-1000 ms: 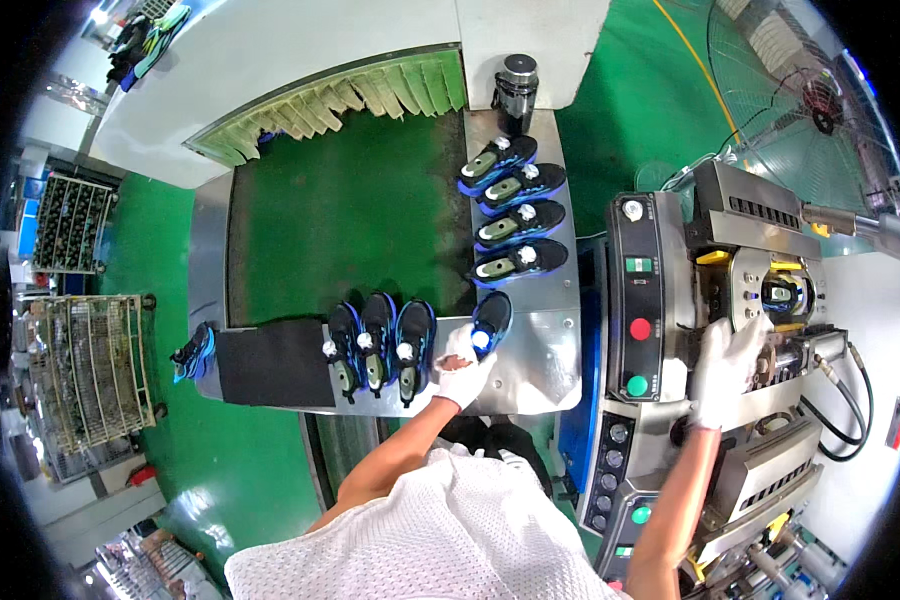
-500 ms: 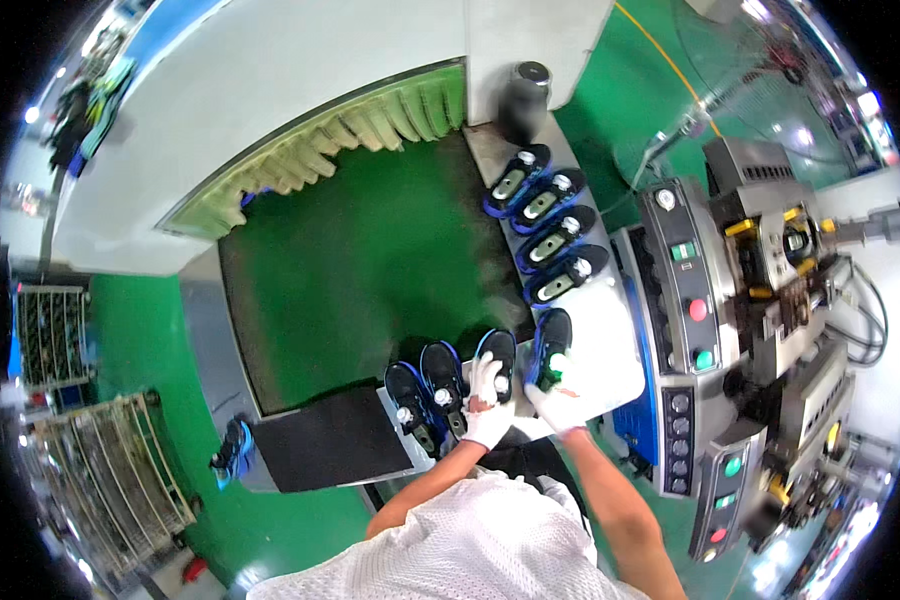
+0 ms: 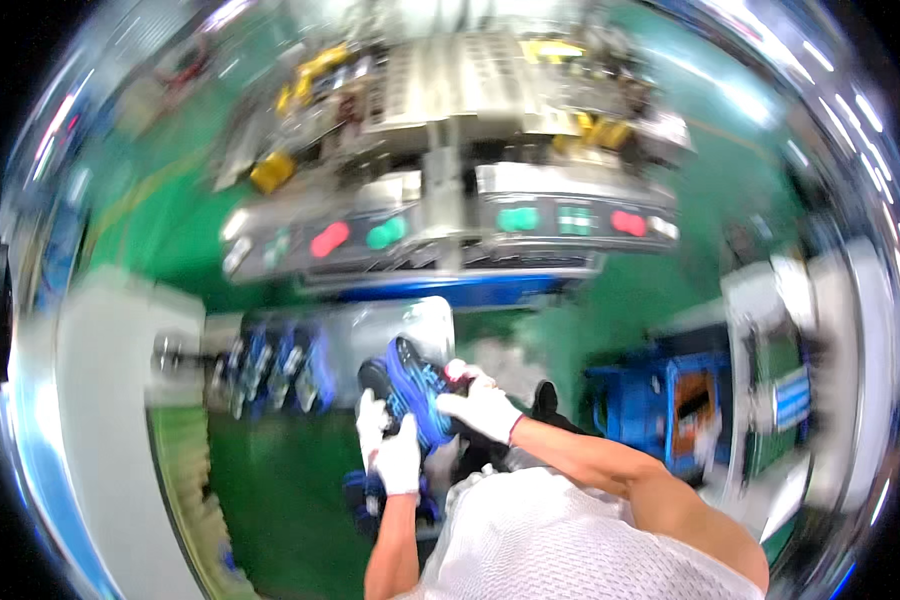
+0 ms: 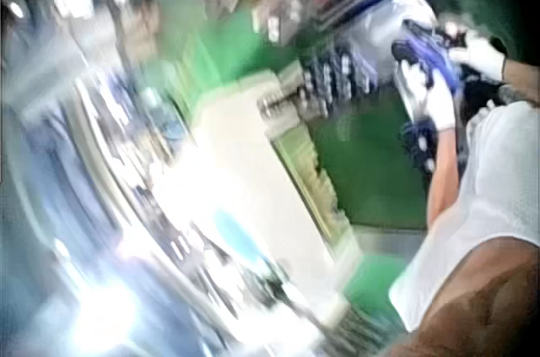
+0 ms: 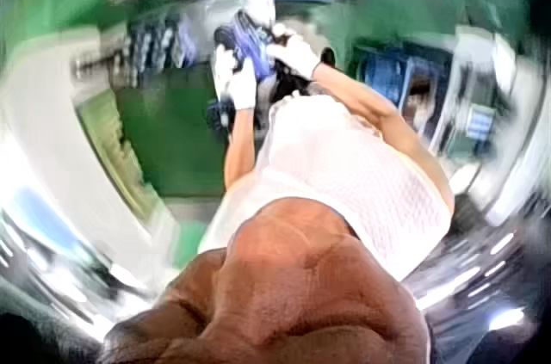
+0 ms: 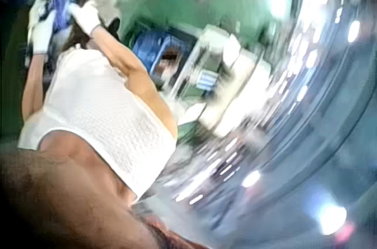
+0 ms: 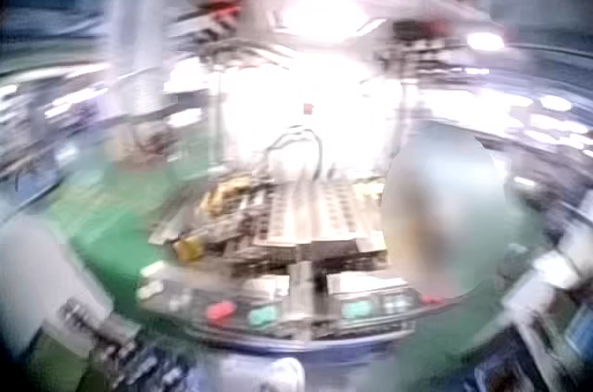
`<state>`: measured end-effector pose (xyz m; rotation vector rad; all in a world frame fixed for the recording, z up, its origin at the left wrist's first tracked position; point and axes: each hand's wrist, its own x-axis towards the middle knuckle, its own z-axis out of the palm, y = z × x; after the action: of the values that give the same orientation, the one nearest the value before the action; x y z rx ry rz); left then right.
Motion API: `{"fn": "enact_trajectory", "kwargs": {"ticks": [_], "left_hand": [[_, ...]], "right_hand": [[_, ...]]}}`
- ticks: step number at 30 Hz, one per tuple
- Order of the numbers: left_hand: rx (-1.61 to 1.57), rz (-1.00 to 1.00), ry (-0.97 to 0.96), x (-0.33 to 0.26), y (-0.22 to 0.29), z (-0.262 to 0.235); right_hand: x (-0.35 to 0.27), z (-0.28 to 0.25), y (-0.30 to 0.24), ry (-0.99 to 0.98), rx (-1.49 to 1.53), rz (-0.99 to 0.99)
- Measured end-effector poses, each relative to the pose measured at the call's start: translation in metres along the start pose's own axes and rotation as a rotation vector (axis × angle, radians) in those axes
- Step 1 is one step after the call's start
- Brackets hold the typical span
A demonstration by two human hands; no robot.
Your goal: The person operates a shoe assembly machine in a factory setting. They repeatedly pick up blue and black shoe uppers from a conveyor belt, place them into the machine's mold, and then remove the processed shoes to place them back onto the belt. The person wears white gloves throughout the task.
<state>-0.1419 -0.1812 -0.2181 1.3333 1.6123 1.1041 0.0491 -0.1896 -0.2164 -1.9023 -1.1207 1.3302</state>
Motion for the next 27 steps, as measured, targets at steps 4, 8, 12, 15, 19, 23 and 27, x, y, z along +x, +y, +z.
{"fn": "enact_trajectory", "kwargs": {"ticks": [4, 8, 12, 15, 19, 23, 27], "left_hand": [[0.041, 0.204, -0.327, -0.019, 0.058, 0.101], [-0.09, 0.361, -0.801, -0.047, 0.136, 0.17], [-0.187, 0.602, -1.163, -0.12, 0.221, 0.267], [-0.235, 0.745, -1.398, -0.177, 0.284, 0.346], [-0.303, 0.987, -1.516, -0.248, 0.354, 0.468], [-0.017, 1.017, -1.529, -0.357, 0.349, 0.588], [0.077, 1.013, -1.545, -0.406, 0.361, 0.68]], "right_hand": [[-0.039, -0.109, 0.059, 0.3, 0.159, 0.168], [-0.131, -0.172, 0.074, 0.688, 0.487, 0.273], [-0.215, -0.242, 0.147, 1.105, 0.713, 0.263], [-0.282, -0.292, 0.174, 1.594, 0.454, 0.567], [-0.373, -0.377, 0.156, 1.828, 0.487, 0.449], [-0.389, -0.42, 0.268, 1.955, 0.049, 0.743], [-0.387, -0.504, 0.334, 2.058, 0.022, 0.859]]}}
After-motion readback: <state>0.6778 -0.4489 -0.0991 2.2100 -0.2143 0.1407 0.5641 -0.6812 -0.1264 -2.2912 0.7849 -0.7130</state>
